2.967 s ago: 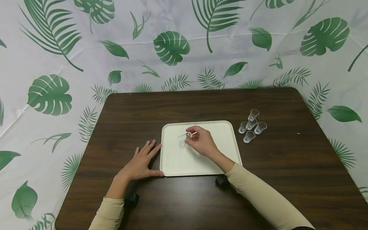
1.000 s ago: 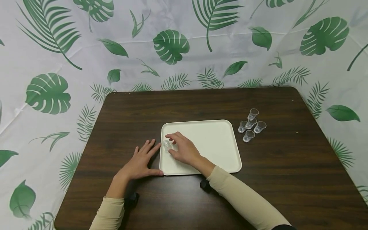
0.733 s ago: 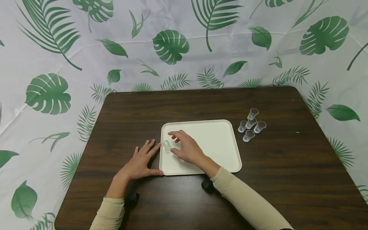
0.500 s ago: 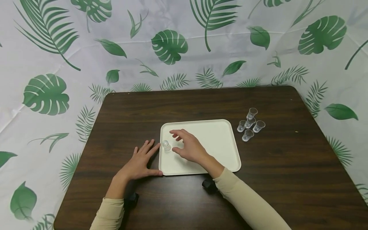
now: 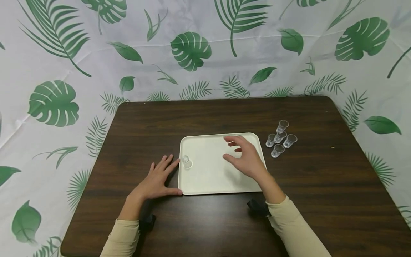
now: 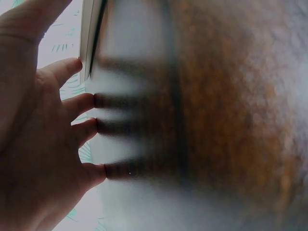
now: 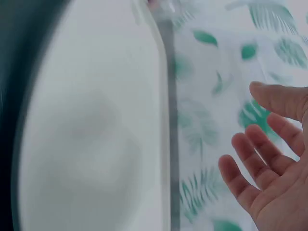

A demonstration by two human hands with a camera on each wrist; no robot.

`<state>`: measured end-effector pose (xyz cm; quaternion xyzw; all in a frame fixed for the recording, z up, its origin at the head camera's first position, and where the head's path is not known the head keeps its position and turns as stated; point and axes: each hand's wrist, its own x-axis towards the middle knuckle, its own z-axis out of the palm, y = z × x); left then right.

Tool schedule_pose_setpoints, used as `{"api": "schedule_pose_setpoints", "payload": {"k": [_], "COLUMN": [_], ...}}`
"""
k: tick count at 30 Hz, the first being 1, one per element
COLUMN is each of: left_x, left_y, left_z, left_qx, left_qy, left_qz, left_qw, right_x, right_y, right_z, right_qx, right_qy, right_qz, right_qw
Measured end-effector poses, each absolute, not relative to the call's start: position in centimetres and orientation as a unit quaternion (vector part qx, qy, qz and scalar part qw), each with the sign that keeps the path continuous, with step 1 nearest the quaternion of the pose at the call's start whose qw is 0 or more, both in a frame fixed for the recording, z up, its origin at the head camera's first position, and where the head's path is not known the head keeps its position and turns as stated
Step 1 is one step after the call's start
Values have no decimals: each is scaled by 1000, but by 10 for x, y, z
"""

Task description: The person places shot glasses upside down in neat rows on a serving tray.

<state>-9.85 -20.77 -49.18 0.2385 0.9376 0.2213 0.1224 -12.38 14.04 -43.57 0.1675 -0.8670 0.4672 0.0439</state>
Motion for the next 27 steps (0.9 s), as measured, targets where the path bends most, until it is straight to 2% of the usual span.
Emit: {"api": "schedule_pose_setpoints", "payload": {"k": [9, 12, 18, 27], "left_x": [-99, -99, -100, -98], "left_y": [-209, -209, -207, -209], "left_z": [-492, -492, -495, -495], "left_qx": [238, 236, 241, 241], "left_qy": [938, 938, 935, 934], "left_qz": [221, 222, 230, 232], "left_qw": [122, 123, 125, 124], "right_x": [-109, -103, -94, -103], "right_y": [217, 238, 269, 283], "right_z": [-430, -434, -448, -480], "right_qx": [35, -19, -103, -105], "right_qy": [-871, -868, -876, -878], "right_qz": [457, 455, 437, 455], "right_qw": [176, 198, 174, 104]}}
